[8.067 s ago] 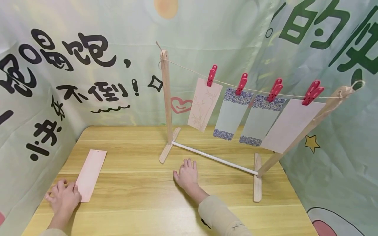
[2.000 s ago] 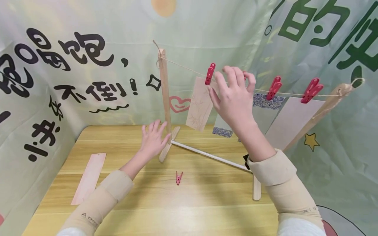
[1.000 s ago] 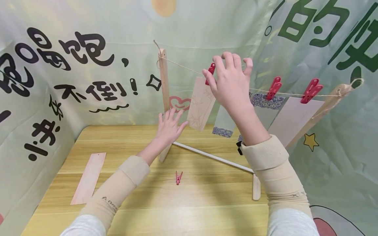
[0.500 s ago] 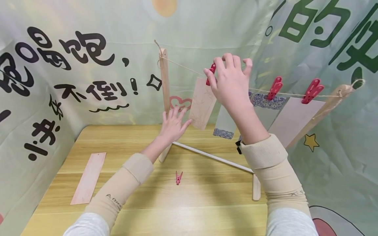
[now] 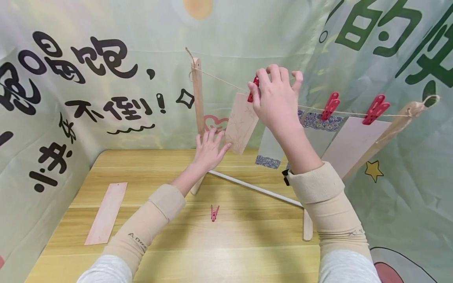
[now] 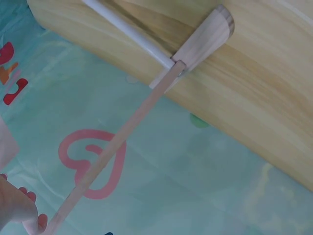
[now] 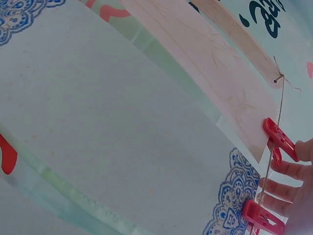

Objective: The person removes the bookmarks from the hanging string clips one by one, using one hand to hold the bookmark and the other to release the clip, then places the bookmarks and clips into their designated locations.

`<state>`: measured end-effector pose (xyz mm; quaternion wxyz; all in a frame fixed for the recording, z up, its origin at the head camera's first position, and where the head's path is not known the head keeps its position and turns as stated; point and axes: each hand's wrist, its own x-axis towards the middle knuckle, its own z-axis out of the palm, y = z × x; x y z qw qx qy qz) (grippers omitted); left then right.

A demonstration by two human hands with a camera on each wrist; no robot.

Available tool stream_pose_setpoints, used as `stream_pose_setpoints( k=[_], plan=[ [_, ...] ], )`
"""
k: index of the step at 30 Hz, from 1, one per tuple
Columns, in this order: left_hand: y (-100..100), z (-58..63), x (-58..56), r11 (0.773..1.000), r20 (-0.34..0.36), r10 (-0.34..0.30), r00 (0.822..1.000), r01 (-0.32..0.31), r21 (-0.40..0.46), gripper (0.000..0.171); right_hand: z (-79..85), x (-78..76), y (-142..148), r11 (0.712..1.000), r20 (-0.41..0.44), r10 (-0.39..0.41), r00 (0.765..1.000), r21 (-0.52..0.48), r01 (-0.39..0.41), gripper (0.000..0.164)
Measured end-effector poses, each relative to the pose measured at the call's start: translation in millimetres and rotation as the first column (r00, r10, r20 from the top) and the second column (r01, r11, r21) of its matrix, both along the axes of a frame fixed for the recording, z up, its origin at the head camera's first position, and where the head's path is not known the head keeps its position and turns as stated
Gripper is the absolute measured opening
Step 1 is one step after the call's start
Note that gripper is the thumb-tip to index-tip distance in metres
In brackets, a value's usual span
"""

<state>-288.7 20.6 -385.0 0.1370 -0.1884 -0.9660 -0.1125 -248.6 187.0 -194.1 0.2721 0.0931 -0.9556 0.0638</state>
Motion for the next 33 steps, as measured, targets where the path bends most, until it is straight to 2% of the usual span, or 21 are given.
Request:
stream_pose_setpoints(
  k=[8, 17, 21, 25, 30, 33],
  plan=[
    [0.4, 0.0, 1.4, 1.000, -0.047, -0.006, 0.999, 0.007, 0.018, 0.045, 0.1, 0.0, 0.3, 1.000, 0.013, 0.005, 1.000, -0.018, -0.005, 0.035],
    [0.4, -1.2, 2.7, 0.989, -0.113, -0.059, 0.992, 0.073, 0.126, 0.027, -1.8, -0.1, 0.3, 0.999, -0.033, 0.028, 0.999, -0.041, -0.030, 0.031],
    [-0.3, -2.3, 3.1, 0.982, -0.147, -0.058, 0.987, 0.083, 0.171, 0.023, -2.4, -0.3, 0.2, 0.998, -0.039, 0.032, 0.999, -0.044, -0.033, 0.030],
    [-1.7, -3.8, 2.9, 0.963, -0.169, -0.053, 0.984, 0.095, 0.253, 0.021, -3.1, -1.0, 0.1, 0.998, -0.041, 0.033, 0.999, -0.049, -0.035, 0.030],
    [-2.9, -6.3, 2.0, 0.914, -0.190, -0.047, 0.981, 0.119, 0.388, 0.021, -5.1, -2.1, -0.5, 0.996, -0.089, 0.052, 0.995, -0.067, -0.058, 0.027],
    [-3.3, -7.8, 1.7, 0.890, -0.208, -0.039, 0.977, 0.129, 0.436, 0.020, -6.1, -2.6, -0.8, 0.995, -0.109, 0.059, 0.992, -0.078, -0.068, 0.026]
  ],
)
